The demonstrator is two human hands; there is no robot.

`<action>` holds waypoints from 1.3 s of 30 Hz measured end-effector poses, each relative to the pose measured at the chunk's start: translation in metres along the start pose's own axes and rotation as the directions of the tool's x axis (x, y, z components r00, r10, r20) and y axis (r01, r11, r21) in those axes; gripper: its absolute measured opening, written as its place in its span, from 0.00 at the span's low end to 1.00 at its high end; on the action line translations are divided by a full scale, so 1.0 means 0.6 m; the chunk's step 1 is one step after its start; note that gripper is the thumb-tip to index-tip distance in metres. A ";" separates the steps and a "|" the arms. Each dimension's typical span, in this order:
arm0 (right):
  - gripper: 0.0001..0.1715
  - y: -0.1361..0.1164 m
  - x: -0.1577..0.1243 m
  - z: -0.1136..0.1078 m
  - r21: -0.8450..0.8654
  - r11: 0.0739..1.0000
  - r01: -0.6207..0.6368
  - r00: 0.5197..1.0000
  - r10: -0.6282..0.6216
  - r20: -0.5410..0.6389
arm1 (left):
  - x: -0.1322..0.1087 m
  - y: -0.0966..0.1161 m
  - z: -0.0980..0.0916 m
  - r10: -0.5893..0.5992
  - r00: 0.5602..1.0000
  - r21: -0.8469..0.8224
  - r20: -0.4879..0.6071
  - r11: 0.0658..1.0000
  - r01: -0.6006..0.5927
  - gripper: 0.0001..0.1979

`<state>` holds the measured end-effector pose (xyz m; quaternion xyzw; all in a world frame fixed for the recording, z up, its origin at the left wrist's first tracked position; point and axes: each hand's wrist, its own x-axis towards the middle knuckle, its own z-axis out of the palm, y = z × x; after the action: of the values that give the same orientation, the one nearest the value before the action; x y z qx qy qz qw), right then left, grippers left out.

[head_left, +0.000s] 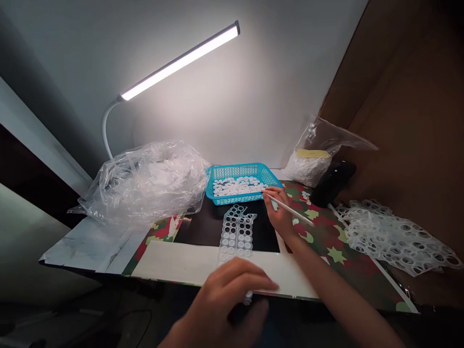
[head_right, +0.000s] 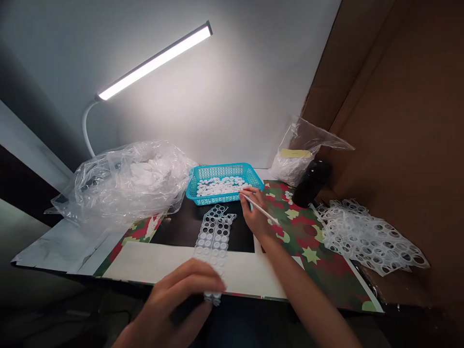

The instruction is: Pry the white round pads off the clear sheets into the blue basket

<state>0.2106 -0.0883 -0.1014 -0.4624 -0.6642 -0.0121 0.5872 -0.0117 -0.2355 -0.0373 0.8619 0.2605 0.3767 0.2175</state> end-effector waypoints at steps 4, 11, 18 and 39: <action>0.09 -0.033 -0.013 0.013 0.122 0.992 0.036 0.972 -0.064 0.227 | -0.009 -0.072 0.027 -0.190 0.948 0.342 0.256 0.935 0.095 0.19; 0.09 -0.052 -0.034 0.031 0.289 0.957 0.016 0.822 -0.177 0.541 | -0.049 -0.111 0.057 -0.302 0.886 0.514 0.352 0.853 0.087 0.31; 0.10 -0.033 -0.027 0.036 0.275 0.961 -0.011 0.824 -0.147 0.547 | -0.026 -0.124 0.075 -0.288 0.903 0.561 0.319 0.825 0.065 0.33; 0.10 -0.040 -0.034 0.034 0.275 0.948 -0.160 0.757 -0.061 0.650 | 0.038 -0.094 0.130 -0.500 0.791 0.808 0.352 0.589 0.013 0.59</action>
<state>0.1772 -0.1028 -0.1114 -0.3559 -0.8071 0.2706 0.3856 0.0447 -0.1923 -0.1058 0.8886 0.4498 -0.0722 -0.0531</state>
